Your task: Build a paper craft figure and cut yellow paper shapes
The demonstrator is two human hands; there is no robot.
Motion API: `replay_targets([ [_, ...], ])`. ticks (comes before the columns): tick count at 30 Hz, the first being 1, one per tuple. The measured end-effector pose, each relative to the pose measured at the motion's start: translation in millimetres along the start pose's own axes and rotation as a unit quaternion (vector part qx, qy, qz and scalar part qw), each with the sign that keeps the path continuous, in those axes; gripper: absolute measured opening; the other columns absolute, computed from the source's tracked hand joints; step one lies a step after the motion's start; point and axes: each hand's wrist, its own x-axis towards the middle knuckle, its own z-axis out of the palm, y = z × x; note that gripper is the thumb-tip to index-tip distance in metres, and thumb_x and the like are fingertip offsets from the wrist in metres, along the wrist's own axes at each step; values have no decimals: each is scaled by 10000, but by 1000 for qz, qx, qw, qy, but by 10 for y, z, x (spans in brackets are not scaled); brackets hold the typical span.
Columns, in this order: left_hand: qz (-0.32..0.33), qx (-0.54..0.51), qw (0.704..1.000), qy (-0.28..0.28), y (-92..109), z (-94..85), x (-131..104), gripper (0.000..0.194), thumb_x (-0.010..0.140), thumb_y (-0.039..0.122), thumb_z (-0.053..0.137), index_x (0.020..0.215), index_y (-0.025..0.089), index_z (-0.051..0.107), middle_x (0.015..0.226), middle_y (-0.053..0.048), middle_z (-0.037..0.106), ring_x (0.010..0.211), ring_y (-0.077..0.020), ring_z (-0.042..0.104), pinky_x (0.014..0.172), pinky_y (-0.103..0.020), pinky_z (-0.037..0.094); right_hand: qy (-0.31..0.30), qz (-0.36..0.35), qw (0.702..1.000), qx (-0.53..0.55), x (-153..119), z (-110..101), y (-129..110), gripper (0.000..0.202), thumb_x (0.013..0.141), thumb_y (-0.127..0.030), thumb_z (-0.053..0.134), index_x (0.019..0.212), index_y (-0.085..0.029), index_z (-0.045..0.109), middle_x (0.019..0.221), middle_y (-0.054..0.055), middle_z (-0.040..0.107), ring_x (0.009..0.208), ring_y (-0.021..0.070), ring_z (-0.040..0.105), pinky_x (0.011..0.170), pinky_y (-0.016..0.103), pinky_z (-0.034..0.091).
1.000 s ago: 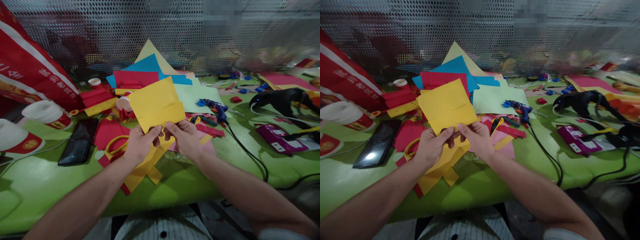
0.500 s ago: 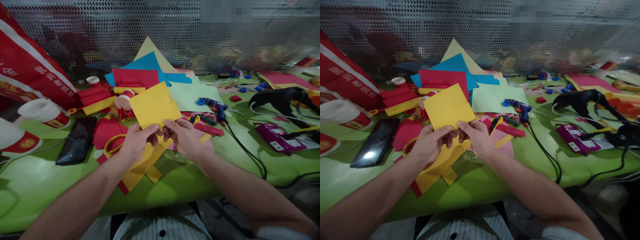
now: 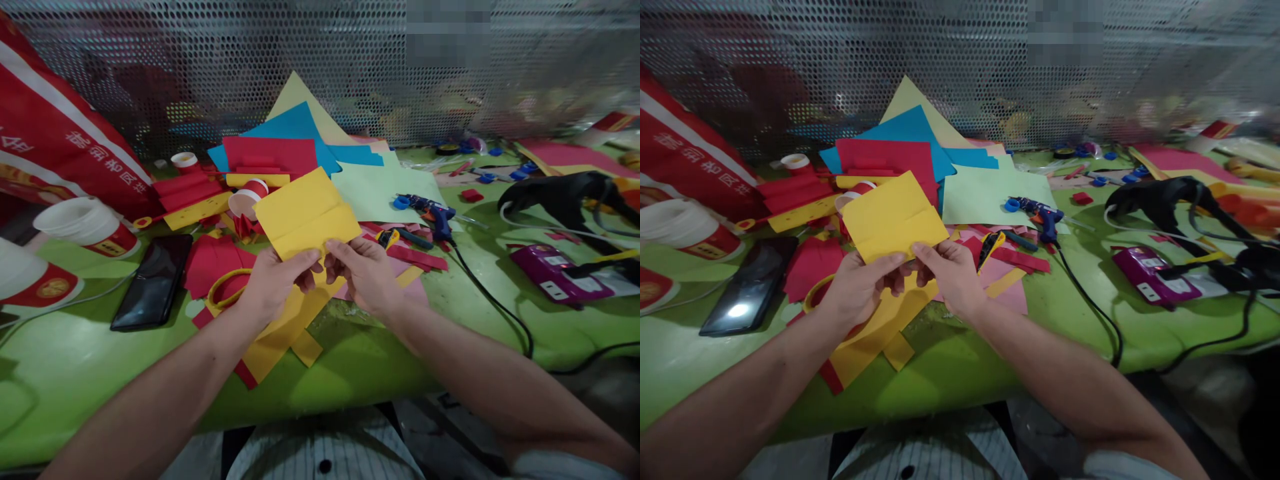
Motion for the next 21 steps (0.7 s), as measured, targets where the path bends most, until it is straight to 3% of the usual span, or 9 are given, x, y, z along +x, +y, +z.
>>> replay_targets([
  [11,15,-12,1000,14,-2,17,-4,127,653,245,703,707,145,646,597,1,620,452,-90,519,396,-207,394,-18,-10,1000,21,52,-62,76,272,737,-425,604,624,-179,579,537,-29,560,434,79,517,407,216,414],
  [16,30,-17,999,36,0,28,-1,116,659,244,698,667,146,636,570,8,630,407,-81,508,394,-212,388,50,-119,991,-23,35,-71,43,229,723,-372,628,639,-202,499,516,-74,492,378,51,461,387,202,389],
  [19,33,-11,998,56,-5,45,-10,141,644,265,713,675,143,647,583,-1,640,422,-84,518,409,-217,401,40,-193,975,-102,-8,-60,5,186,703,-313,659,664,-203,514,505,-71,510,411,53,469,408,196,395],
  [21,31,-8,998,56,-11,59,-20,155,637,274,721,692,144,657,590,-1,640,432,-87,524,420,-221,412,33,-205,968,-140,-20,-55,-5,145,689,-272,669,711,-200,544,552,-56,553,453,59,497,431,201,419],
])
